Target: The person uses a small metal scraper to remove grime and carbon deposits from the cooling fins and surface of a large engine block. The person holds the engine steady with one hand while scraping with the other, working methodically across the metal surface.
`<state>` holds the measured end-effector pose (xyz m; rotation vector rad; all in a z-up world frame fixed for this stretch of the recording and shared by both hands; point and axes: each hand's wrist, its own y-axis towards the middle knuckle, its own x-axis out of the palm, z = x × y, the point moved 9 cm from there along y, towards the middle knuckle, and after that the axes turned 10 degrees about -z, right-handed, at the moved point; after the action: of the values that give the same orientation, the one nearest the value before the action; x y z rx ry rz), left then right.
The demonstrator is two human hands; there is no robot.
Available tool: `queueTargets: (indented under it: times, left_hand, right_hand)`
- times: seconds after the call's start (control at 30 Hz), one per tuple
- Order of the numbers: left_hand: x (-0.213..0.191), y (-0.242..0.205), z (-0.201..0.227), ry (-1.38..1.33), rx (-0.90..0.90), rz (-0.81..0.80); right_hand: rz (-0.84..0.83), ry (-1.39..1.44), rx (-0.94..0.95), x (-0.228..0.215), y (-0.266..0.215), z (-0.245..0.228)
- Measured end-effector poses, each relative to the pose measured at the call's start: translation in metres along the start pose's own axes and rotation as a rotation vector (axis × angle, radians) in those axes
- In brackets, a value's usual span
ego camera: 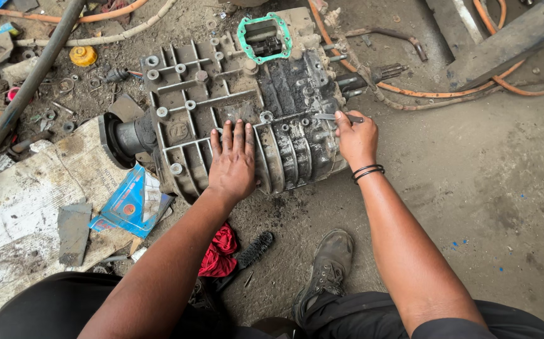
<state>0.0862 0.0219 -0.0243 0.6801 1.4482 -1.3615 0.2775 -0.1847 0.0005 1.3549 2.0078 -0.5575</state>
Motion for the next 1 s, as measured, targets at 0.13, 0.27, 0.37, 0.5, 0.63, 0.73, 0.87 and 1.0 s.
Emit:
queueTargets:
  times: [0.13,0.27,0.37,0.5,0.63,0.73,0.87,1.0]
  left_hand:
    - [-0.002,-0.001,0.0,0.009,0.007,0.02]
    - [-0.002,-0.003,-0.002,-0.006,-0.006,-0.009]
    - [-0.002,-0.002,0.0,-0.003,0.001,0.013]
    - [-0.001,0.0,0.0,-0.012,0.009,0.038]
    - [-0.002,-0.001,-0.002,0.005,0.028,0.079]
    - [0.0,-0.001,-0.001,-0.035,0.015,0.039]
    - [0.001,0.0,0.0,-0.027,0.005,0.031]
    - [-0.001,-0.002,-0.001,-0.008,0.006,0.011]
  right_hand:
    - [-0.003,0.103,0.083,0.001,0.0,0.003]
    - [0.129,-0.03,0.047,-0.009,0.002,-0.004]
    - [0.272,-0.192,-0.013,-0.001,-0.015,-0.015]
    - [0.094,-0.063,0.024,0.025,-0.009,-0.02]
    - [0.162,0.113,0.152,0.012,-0.009,-0.009]
    - [0.258,-0.113,0.139,0.007,-0.024,-0.015]
    - [0.119,0.051,0.081,0.034,-0.025,-0.022]
    - [0.162,0.46,0.26,0.026,-0.013,0.009]
